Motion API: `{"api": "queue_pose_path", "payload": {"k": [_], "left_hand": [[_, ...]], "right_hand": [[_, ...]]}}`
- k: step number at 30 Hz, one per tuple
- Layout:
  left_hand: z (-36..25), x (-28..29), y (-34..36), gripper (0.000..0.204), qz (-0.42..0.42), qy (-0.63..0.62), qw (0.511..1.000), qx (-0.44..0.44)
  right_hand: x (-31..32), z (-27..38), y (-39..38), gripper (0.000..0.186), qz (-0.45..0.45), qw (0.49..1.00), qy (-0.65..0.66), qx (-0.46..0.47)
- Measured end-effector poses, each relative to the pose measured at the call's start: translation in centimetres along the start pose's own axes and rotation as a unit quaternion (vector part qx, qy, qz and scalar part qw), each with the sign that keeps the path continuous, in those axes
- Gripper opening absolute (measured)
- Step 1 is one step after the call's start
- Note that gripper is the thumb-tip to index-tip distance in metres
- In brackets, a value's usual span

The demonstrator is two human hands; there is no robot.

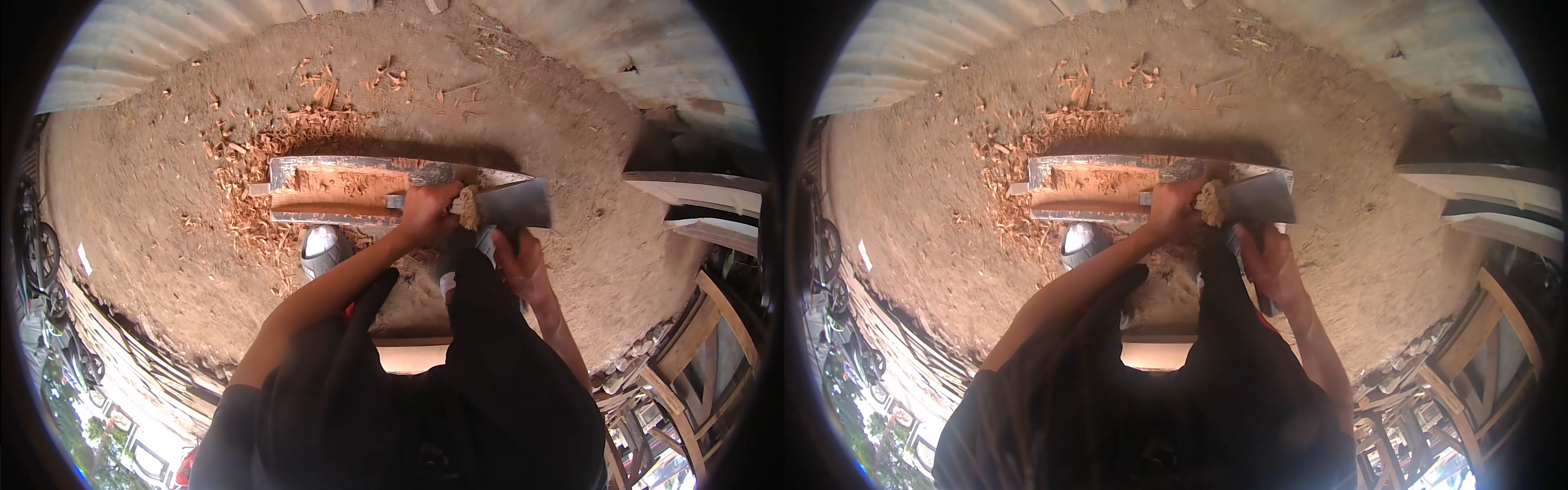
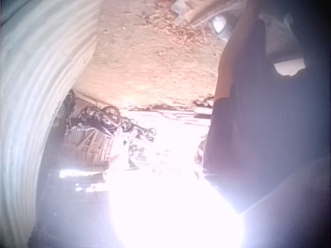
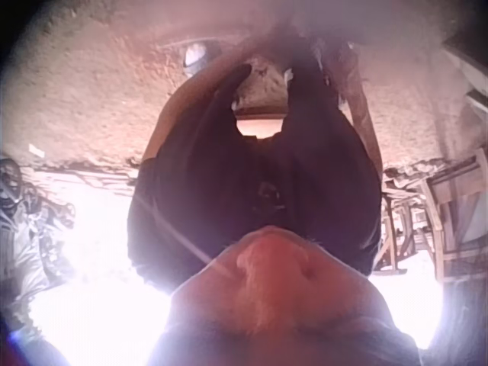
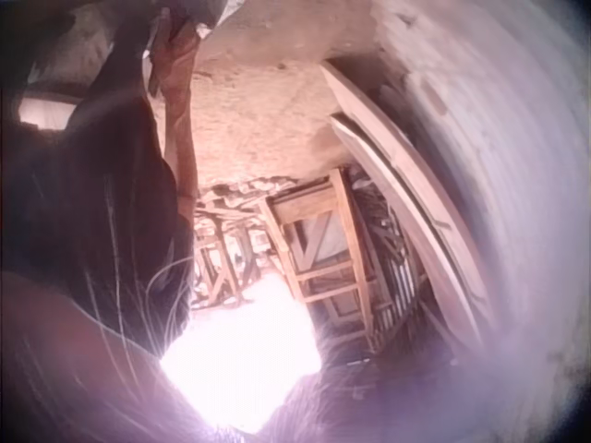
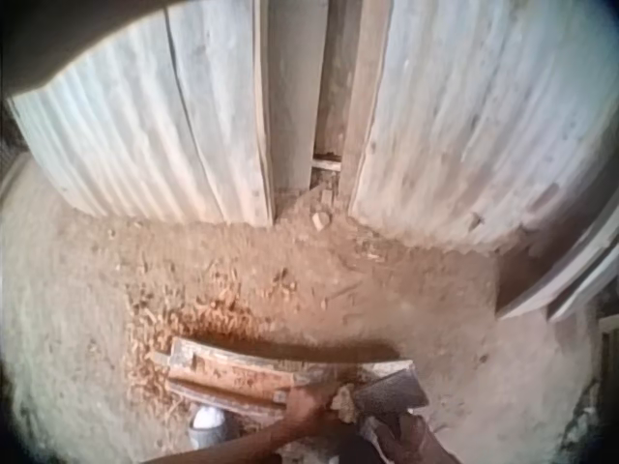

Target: The person uses a chisel and mallet to carve a rectangular groove into a piece of wood clamped to a workbench. They repeatedly strike the chisel to remove wood chips and occasionally clear debris from the groove.

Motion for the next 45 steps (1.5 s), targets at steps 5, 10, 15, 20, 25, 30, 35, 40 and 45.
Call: {"api": "queue_pose_path", "payload": {"k": [5, 10, 15, 20, 25, 30, 35, 40, 45], "left_hand": [[0.1, 0.9, -0.2, 0.027, 0.009, 0.015, 1.0, -0.005], [-0.1, 0.2, -0.1, 0.03, 0.006, 0.009, 1.0, -0.004], [0.2, 0.4, -0.4, 0.032, -0.006, 0.022, 1.0, -0.011], [0.1, 0.7, -0.4, 0.031, 0.011, 0.02, 1.0, -0.004], [0.0, 0.3, -0.3, 0.032, -0.015, 0.023, 1.0, -0.015], [0.3, 0.4, -0.6, 0.031, 0.001, 0.028, 0.999, -0.023], [0.2, 0.2, -0.2, 0.032, -0.008, 0.031, 0.999, -0.009], [0.2, 0.6, -0.9, 0.031, -0.002, 0.037, 0.999, -0.004], [0.5, 0.2, -0.5, 0.03, 0.0, 0.045, 0.999, -0.004]], "right_hand": [[1.5, 1.4, 0.0, 0.031, 0.018, 0.999, 0.021, -0.018], [1.0, -0.3, 0.6, 0.03, 0.034, 0.999, -0.027, 0.01], [0.5, 0.1, 0.4, 0.029, -0.057, 0.994, 0.093, 0.028], [1.6, 1.2, 1.5, 0.034, 0.078, 0.996, -0.034, 0.014], [0.2, -0.3, 0.5, 0.033, -0.022, 0.999, 0.036, -0.005], [2.3, 0.2, 0.9, 0.033, 0.023, 1.0, 0.0, -0.021], [-0.6, -1.8, 0.4, 0.029, 0.007, 0.997, -0.051, 0.053], [1.6, -0.3, 0.6, 0.029, 0.02, 0.999, 0.036, 0.032], [0.1, -1.1, 1.0, 0.03, 0.019, 0.996, -0.073, 0.042]]}}
Point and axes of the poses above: each hand's wrist, its own y-axis towards the middle knuckle, its own x-axis out of the back of the hand, z = x × y, the point moved 1 cm from there along y, towards the middle knuckle, and after that the axes turned 11 degrees about -y, right-handed, at the moved point
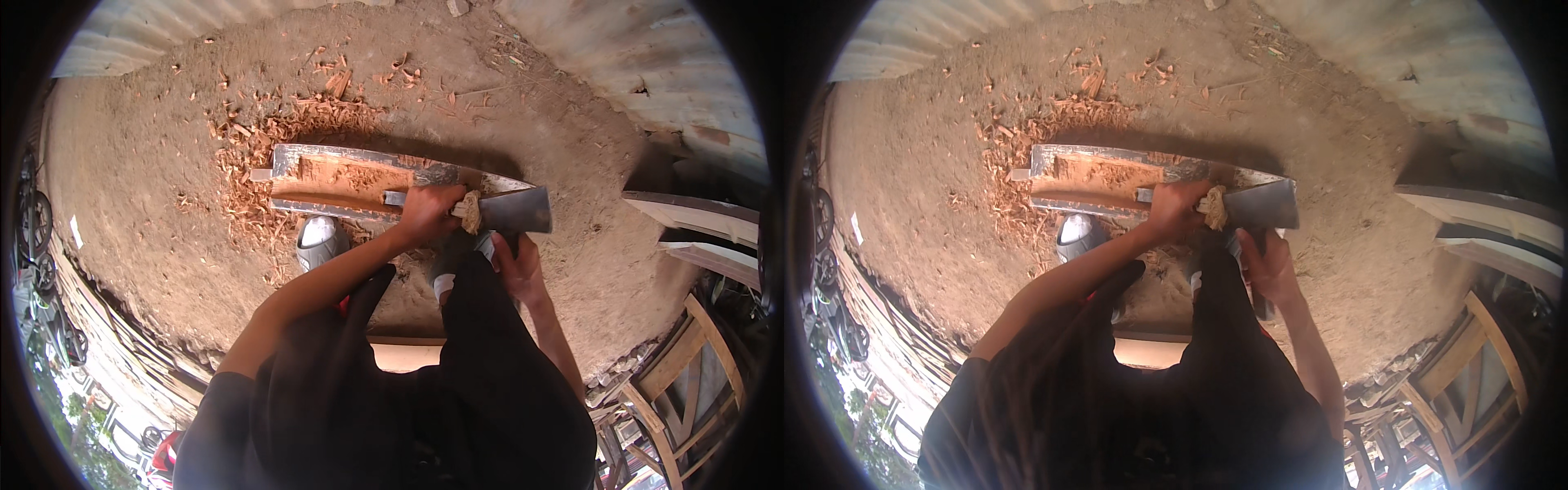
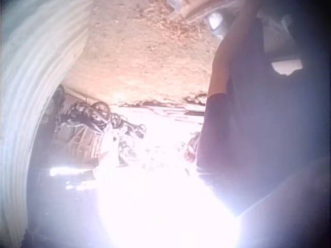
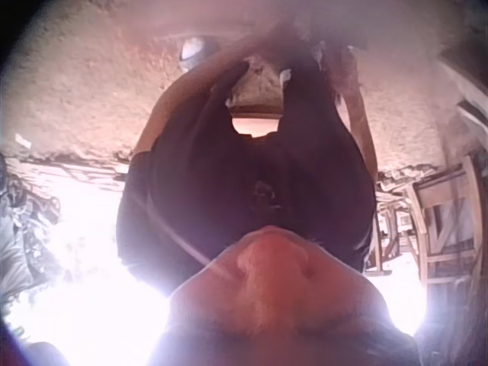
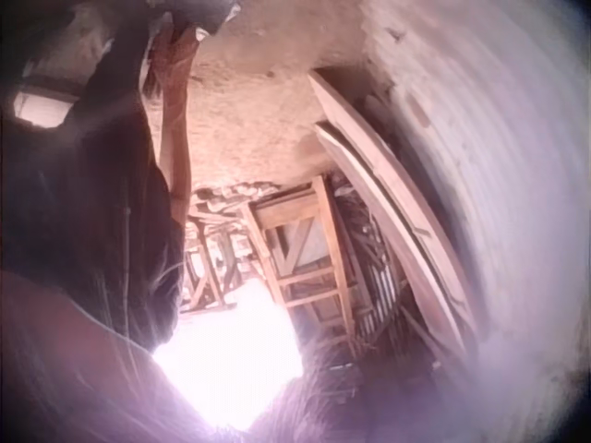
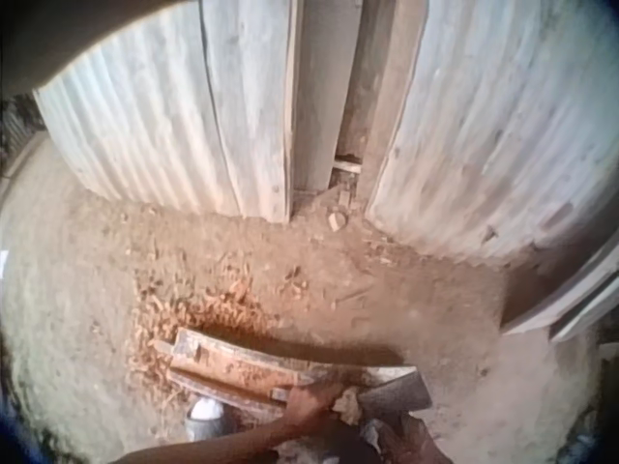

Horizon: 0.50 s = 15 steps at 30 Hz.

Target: The person uses a chisel and mallet to carve a rectangular groove into a piece of wood clamped to a workbench. They repeatedly strike the chisel to remove wood chips and occasionally clear debris from the groove.

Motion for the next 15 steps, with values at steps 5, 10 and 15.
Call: {"api": "queue_pose_path", "payload": {"k": [5, 10, 15], "left_hand": [[-0.2, 0.2, -0.2, 0.031, -0.009, -0.006, 1.0, -0.01], [0.0, 0.8, -0.1, 0.031, -0.007, 0.013, 1.0, 0.0], [-0.2, 0.7, -0.1, 0.032, -0.023, 0.006, 1.0, -0.003]], "right_hand": [[0.4, 0.4, -0.4, 0.028, -0.039, 0.987, 0.147, -0.046], [1.2, 1.3, 0.6, 0.027, 0.034, 0.999, -0.018, 0.015], [-0.6, 1.1, 0.1, 0.032, -0.029, 0.991, 0.126, -0.024]]}}
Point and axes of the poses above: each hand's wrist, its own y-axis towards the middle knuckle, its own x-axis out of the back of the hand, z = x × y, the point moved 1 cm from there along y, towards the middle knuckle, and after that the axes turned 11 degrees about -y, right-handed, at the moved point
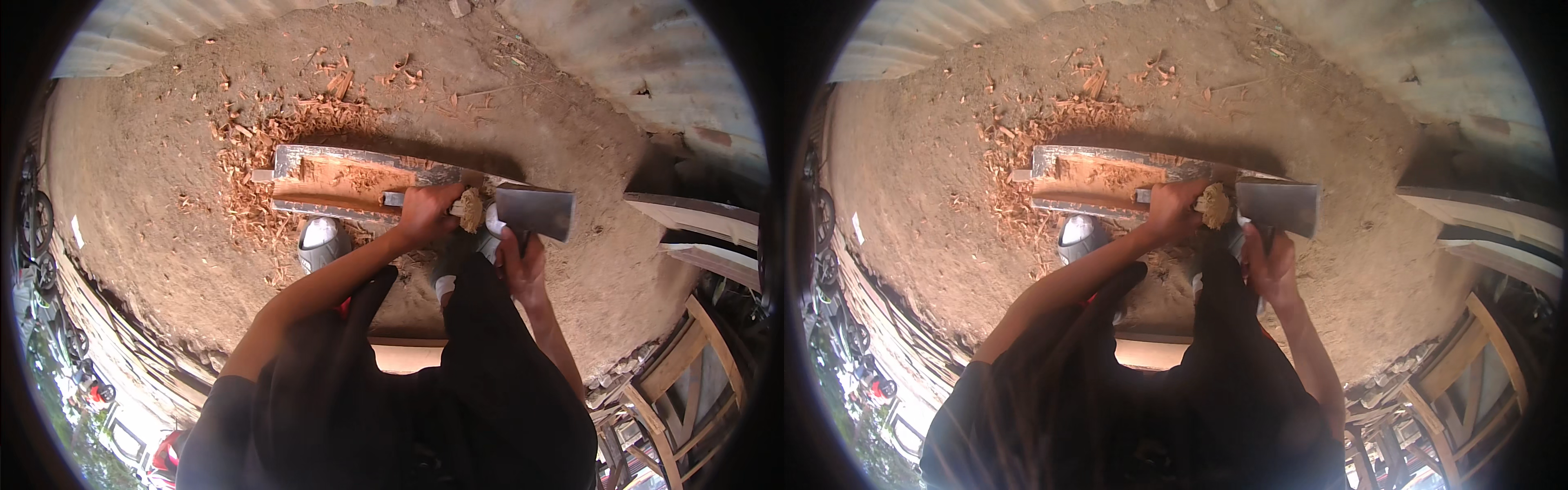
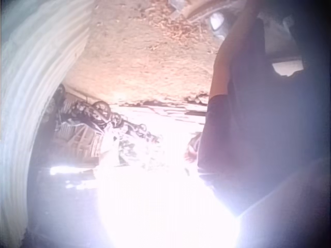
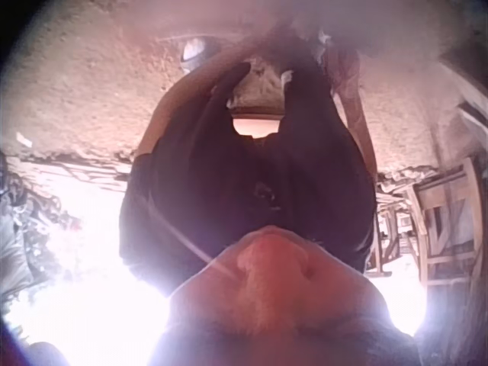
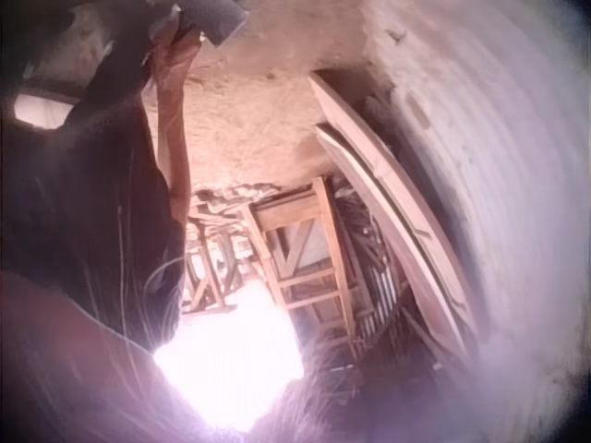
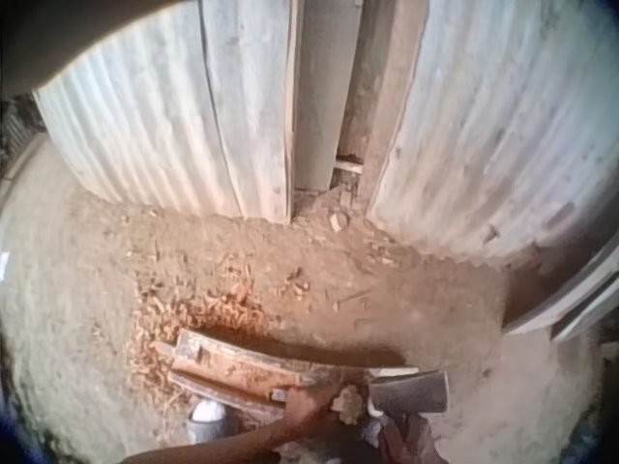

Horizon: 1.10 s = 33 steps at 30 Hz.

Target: The person uses a chisel and mallet to carve a rectangular groove into a piece of wood clamped to a workbench. They repeatedly strike the chisel to remove wood chips and occasionally clear debris from the groove.

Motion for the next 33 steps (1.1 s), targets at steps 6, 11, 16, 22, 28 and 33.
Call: {"api": "queue_pose_path", "payload": {"k": [6, 11, 16, 22, 28, 33], "left_hand": [[2.1, 1.6, -2.7, 0.036, 0.072, 0.065, 0.994, -0.043], [1.3, 2.4, -2.1, 0.039, 0.067, 0.03, 0.996, -0.044], [-1.1, 1.8, -1.1, 0.041, 0.072, -0.056, 0.99, -0.11], [-1.3, 2.1, -1.7, 0.042, 0.061, -0.085, 0.991, -0.084], [1.0, 4.1, -2.7, 0.037, 0.133, -0.06, 0.985, -0.092], [0.0, 3.6, -2.7, 0.043, 0.148, -0.047, 0.981, -0.12]], "right_hand": [[0.2, 1.1, 0.5, 0.037, 0.076, 0.989, -0.122, 0.013], [-0.9, -0.7, -0.5, 0.031, 0.034, 0.991, -0.102, 0.082], [-1.5, -2.2, 1.0, 0.033, 0.003, 0.995, -0.092, 0.05], [-1.6, -4.2, 3.4, 0.036, 0.05, 0.998, 0.033, -0.006], [-0.6, -0.6, 2.7, 0.04, 0.138, 0.985, 0.001, -0.102], [0.4, 0.5, 3.0, 0.046, 0.2, 0.947, -0.251, -0.034]]}}
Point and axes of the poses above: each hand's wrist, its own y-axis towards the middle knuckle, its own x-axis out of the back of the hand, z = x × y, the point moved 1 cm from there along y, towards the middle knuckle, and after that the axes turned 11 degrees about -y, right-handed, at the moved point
